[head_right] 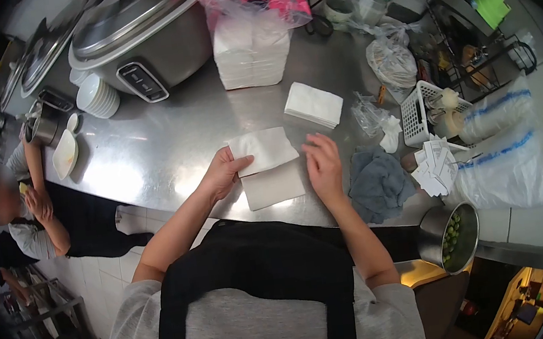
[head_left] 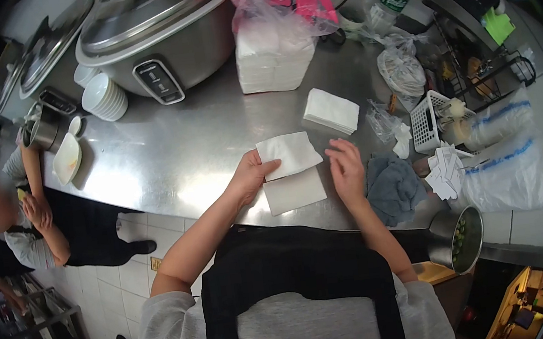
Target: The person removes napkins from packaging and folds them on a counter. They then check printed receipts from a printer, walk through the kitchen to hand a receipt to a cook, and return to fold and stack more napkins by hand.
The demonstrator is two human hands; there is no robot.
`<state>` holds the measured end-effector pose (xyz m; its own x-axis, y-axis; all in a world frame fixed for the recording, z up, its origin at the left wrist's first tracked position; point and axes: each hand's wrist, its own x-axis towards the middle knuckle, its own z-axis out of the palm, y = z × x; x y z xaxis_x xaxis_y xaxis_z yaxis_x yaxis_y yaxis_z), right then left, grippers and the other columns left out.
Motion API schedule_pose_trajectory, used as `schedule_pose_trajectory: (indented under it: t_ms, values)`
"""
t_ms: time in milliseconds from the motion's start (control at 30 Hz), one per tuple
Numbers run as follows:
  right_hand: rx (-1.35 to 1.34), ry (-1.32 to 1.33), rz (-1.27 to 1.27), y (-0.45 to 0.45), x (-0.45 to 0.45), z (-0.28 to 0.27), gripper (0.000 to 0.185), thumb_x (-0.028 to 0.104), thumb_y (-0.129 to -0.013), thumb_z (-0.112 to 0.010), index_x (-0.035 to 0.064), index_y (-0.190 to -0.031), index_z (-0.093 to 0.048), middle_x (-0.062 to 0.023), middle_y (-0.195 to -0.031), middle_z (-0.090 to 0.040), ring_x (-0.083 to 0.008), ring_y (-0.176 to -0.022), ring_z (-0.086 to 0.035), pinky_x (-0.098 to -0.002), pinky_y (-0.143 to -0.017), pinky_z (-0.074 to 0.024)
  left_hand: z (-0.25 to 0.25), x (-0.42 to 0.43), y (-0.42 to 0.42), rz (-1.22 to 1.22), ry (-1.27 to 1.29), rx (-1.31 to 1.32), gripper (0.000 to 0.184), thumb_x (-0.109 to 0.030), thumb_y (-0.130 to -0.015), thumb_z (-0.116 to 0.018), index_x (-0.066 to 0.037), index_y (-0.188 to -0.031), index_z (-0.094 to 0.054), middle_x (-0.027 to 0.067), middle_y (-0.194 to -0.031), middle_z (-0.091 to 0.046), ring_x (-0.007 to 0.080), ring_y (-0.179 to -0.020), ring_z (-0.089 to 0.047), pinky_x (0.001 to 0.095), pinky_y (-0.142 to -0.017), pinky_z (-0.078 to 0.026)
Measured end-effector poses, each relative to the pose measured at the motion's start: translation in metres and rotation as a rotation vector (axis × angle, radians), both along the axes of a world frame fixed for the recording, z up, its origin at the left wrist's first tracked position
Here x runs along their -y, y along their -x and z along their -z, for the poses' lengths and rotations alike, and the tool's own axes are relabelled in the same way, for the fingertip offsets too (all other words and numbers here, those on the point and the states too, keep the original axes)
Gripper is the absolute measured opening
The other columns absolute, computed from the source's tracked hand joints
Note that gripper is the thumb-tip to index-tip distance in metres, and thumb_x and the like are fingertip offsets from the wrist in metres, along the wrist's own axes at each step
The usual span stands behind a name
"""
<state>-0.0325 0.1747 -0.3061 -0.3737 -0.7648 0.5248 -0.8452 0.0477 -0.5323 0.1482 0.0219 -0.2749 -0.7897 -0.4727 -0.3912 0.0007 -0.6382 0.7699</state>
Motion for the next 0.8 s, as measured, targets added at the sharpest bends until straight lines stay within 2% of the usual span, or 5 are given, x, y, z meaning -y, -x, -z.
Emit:
schedule_pose_trajectory:
  t_ms: [67, 133, 167, 433, 800]
  values:
    - [0.297, 0.031, 0.1, 0.014, -0.006, -0.003, 0.031, 0.005, -0.081, -0.062, 0.0063, -0.112, -0.061, -0.0077, -0.11, -0.061, -0.0232, -0.11, -0.055, -0.0399, -0.097, -0.0418, -0.011, 0.002, 0.015, 0.133, 0.146, 0.007, 0.021, -0.006, -0.085, -0.062, 0.0, -0.105, -0.06, 0.0058, -0.093, -0.067, 0.012, -0.079, -0.064, 0.0265, -0.068, -0.052]
    - [1.874, 0.157, -0.295, 0.031, -0.004, -0.015, 0.046, 0.005, -0.085, -0.061, 0.0054, -0.129, -0.047, -0.0085, -0.117, -0.059, -0.0198, -0.111, -0.055, -0.0324, -0.092, -0.0457, -0.02, 0.004, 0.035, 0.218, 0.196, 0.005, 0.021, -0.007, -0.085, -0.063, 0.0, -0.105, -0.06, 0.0049, -0.092, -0.067, 0.0105, -0.077, -0.063, 0.0258, -0.066, -0.051]
    - [1.912, 0.23, -0.304, 0.04, -0.001, -0.014, 0.055, 0.001, -0.084, -0.06, 0.0042, -0.134, -0.038, -0.0098, -0.117, -0.059, -0.0172, -0.106, -0.058, -0.0307, -0.088, -0.0482, -0.024, 0.006, 0.049, 0.289, 0.246, 0.002, 0.022, -0.008, -0.085, -0.063, 0.0, -0.105, -0.061, 0.0041, -0.091, -0.067, 0.009, -0.075, -0.062, 0.0251, -0.064, -0.05]
    - [0.978, 0.043, 0.255, 0.118, 0.04, -0.014, 0.052, 0.0, -0.076, -0.069, -0.0005, -0.123, -0.045, -0.0032, -0.069, -0.06, -0.0089, -0.06, -0.057, -0.0235, -0.047, -0.0435, 0.033, 0.074, 0.165, 0.159, 0.7, 0.084, 0.017, -0.01, -0.08, -0.069, -0.001, -0.091, -0.059, -0.0004, -0.074, -0.063, 0.0052, -0.062, -0.055, 0.0204, -0.051, -0.042]
    - [0.595, -0.074, 0.476, 0.129, 0.049, 0.045, 0.053, 0.006, -0.069, -0.076, 0.0011, -0.117, -0.053, -0.0055, -0.075, -0.062, -0.0133, -0.064, -0.058, -0.0286, -0.062, -0.0478, 0.052, 0.062, 0.165, -0.005, 1.012, 0.284, 0.038, -0.011, -0.072, -0.073, -0.001, -0.103, -0.054, 0.0095, -0.08, -0.063, 0.018, -0.069, -0.059, 0.0326, -0.064, -0.047]
